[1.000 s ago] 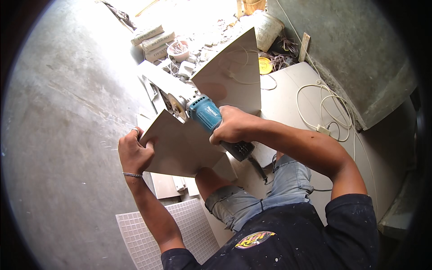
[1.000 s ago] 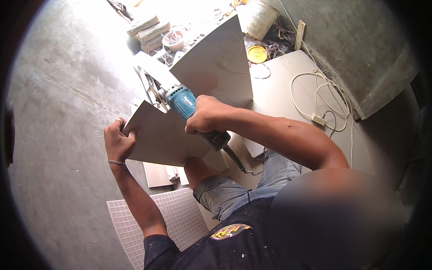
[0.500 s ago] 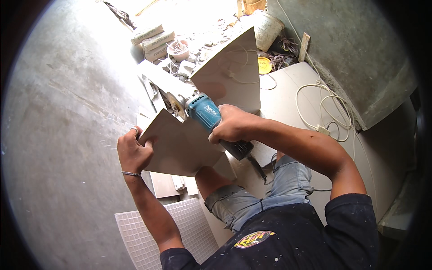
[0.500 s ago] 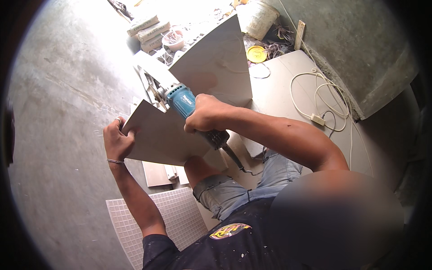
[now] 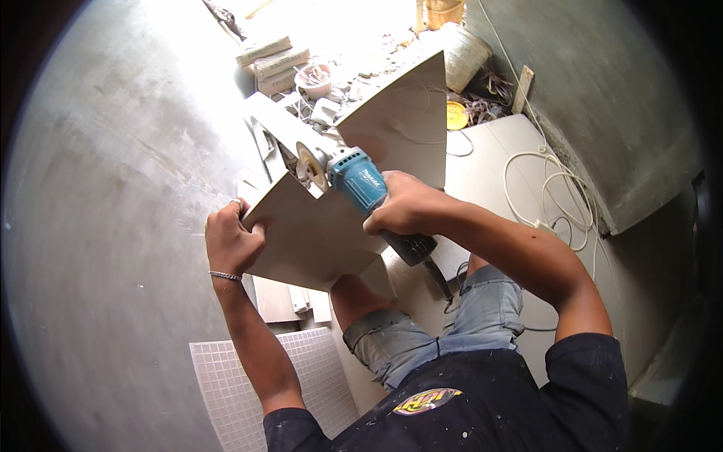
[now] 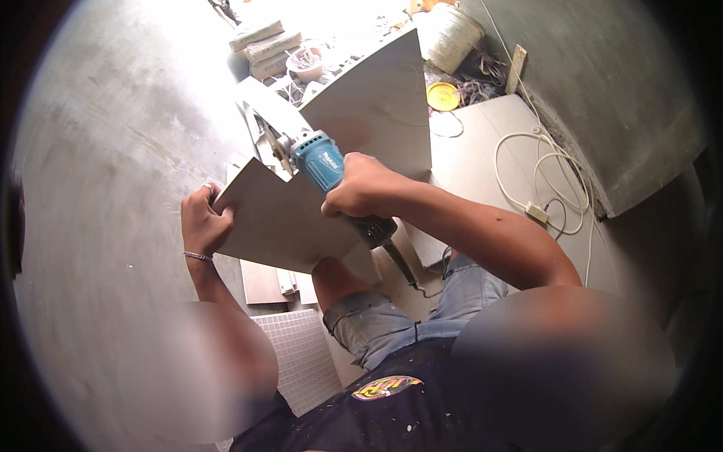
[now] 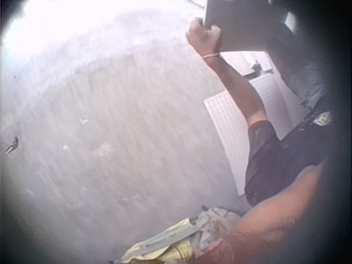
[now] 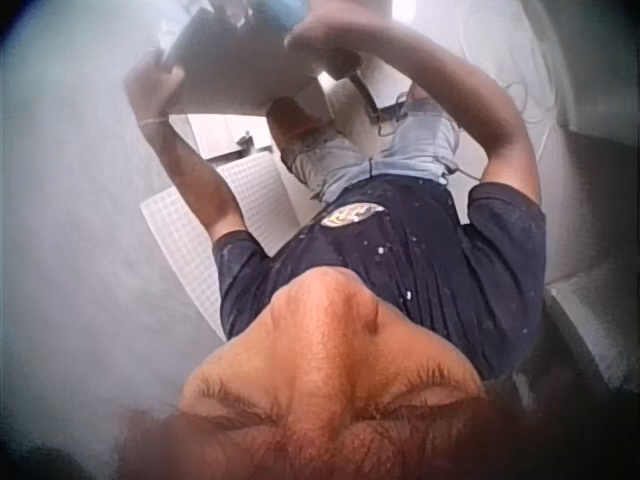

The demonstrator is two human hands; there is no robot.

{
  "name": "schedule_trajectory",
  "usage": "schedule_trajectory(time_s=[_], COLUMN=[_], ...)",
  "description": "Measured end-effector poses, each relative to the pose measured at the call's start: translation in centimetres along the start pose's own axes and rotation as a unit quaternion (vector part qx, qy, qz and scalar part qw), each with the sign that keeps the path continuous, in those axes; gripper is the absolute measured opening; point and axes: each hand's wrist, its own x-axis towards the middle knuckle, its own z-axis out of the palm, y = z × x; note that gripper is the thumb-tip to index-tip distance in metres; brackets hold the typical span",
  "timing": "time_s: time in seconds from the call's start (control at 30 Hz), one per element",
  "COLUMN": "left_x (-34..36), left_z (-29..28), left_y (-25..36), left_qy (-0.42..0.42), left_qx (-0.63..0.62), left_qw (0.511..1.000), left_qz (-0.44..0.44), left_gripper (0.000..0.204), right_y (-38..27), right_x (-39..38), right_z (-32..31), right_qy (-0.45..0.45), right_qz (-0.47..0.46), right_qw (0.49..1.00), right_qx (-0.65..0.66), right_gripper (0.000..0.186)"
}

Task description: The person uses an angle grinder to cut a rectangular hole and trim edges on a large ceramic tile. They then move the cut tile and another tile to a nearby area.

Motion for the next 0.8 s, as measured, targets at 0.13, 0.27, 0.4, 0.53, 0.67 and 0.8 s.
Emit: schedule_trajectory(time_s=[0.13, 0.27, 0.4, 0.53, 0.67, 0.8], left_x=[0.4, 1.1, 1.3, 1.1, 0.3, 0.7], left_z=[-0.2, -0.4, -0.4, -0.7, -1.1, -1.4], left_y=[-0.1, -0.1, -0.8, -0.6, 1.0, 2.4], left_qy=[0.002, -0.017, -0.040, -0.091, -0.170, -0.287], left_qx=[0.006, -0.013, -0.028, -0.016, -0.006, 0.059], left_qw=[1.000, 1.000, 0.998, 0.994, 0.984, 0.955], left_qz=[0.010, -0.019, -0.042, -0.050, -0.046, -0.047], left_gripper=[0.012, 0.013, 0.014, 0.024, 0.027, 0.029], right_y=[-0.7, -1.5, -3.1, -5.4, -7.8, -10.7], right_x=[-0.5, -1.0, -1.2, -1.8, -5.0, -10.3], right_z=[-1.3, -3.9, -7.0, -12.1, -18.7, -25.6], right_qy=[0.001, -0.042, -0.022, -0.013, -0.014, 0.052], right_qz=[-0.041, -0.132, -0.147, -0.125, -0.043, 0.013], right_qw=[0.998, 0.980, 0.972, 0.968, 0.960, 0.949], right_qx=[0.042, 0.141, 0.182, 0.217, 0.275, 0.311], right_gripper=[0.056, 0.034, 0.040, 0.034, 0.027, 0.032])
